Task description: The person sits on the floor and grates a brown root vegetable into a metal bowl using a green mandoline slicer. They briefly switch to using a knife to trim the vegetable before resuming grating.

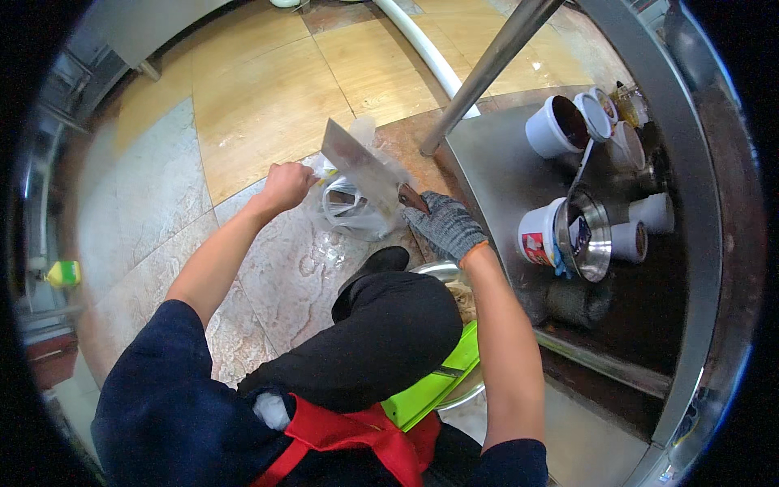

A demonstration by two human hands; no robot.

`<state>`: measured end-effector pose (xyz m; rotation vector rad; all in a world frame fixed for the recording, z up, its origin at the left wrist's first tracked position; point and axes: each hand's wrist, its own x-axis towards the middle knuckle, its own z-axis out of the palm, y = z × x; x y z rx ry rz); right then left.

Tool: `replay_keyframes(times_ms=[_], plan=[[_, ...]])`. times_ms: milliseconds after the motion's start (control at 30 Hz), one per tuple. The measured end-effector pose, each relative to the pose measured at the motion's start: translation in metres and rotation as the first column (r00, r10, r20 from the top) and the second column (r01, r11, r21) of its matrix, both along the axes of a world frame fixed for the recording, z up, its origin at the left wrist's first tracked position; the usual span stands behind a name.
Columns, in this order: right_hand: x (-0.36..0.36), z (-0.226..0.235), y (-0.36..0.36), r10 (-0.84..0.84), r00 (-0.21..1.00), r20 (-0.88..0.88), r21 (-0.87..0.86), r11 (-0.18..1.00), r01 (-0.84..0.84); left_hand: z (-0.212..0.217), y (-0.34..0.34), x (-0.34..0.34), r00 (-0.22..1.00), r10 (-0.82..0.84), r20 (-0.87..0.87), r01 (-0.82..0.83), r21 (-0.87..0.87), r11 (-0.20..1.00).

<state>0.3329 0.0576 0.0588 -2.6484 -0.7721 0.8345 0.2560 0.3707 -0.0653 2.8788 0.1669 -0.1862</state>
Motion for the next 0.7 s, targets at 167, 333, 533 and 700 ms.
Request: replay_keyframes(times_ms=[167,333,533,700], plan=[[0.018,-0.076,0.002,0.047,0.994,-0.097,0.162,0.986,-0.031,-0.009,0.001,0.000,0.996,0.008,0.087,0.005,-0.149,0.989],[0.011,-0.101,0.042,-0.001,0.989,-0.148,0.095,0.995,0.015,-0.016,-0.004,0.007,0.976,0.135,0.171,-0.064,-0.368,0.928],[-0.006,-0.110,-0.009,0.044,0.967,-0.251,0.354,0.934,0.049,-0.008,-0.022,0.010,0.973,0.218,0.071,-0.157,-0.486,0.860],[0.011,-0.137,0.038,-0.062,0.944,-0.324,0.283,0.946,0.159,-0.037,0.004,0.008,0.959,0.266,0.100,-0.168,-0.554,0.815]])
